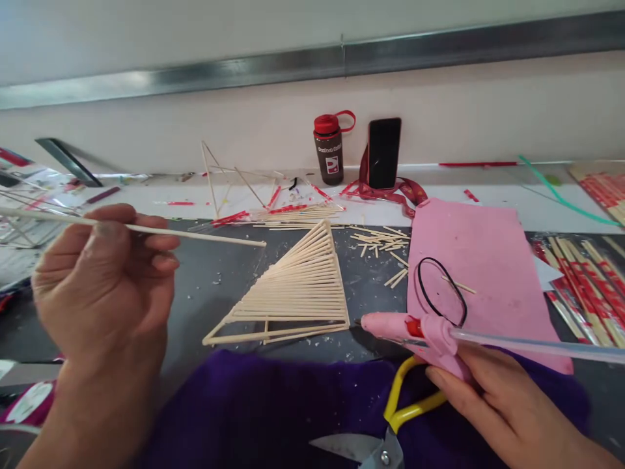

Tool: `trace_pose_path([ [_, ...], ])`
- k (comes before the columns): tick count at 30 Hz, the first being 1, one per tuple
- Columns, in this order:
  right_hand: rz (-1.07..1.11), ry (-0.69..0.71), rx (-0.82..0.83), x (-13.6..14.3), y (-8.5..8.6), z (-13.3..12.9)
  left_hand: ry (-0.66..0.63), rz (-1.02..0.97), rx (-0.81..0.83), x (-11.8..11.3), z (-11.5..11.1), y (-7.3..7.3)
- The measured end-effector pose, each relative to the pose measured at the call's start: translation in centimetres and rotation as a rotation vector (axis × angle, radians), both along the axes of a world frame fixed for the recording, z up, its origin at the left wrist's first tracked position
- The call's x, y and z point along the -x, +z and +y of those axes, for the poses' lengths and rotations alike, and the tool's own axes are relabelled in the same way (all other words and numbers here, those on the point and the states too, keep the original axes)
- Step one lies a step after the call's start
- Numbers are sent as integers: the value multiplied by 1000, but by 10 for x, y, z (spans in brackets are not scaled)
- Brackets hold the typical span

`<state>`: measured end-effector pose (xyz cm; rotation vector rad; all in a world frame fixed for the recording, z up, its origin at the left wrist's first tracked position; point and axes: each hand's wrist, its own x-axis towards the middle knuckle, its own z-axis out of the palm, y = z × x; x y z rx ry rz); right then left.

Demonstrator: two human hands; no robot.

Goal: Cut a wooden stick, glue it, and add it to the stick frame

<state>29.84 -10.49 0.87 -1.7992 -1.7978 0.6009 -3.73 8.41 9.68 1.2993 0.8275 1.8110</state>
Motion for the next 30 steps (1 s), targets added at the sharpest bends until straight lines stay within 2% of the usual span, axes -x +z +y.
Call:
trace_pose_path([
  [8,-14,127,-19,13,0,9,-29,-9,9,0,-1,2],
  [13,-38,81,-18,14,-6,12,-32,3,-35,-1,1,-1],
  [22,-51,101,-8,17,-7,19,-31,20,-46,-1,2,-3],
  [30,-52,68,17,11,-10,12,-15,26,-32,-2,0,-3],
])
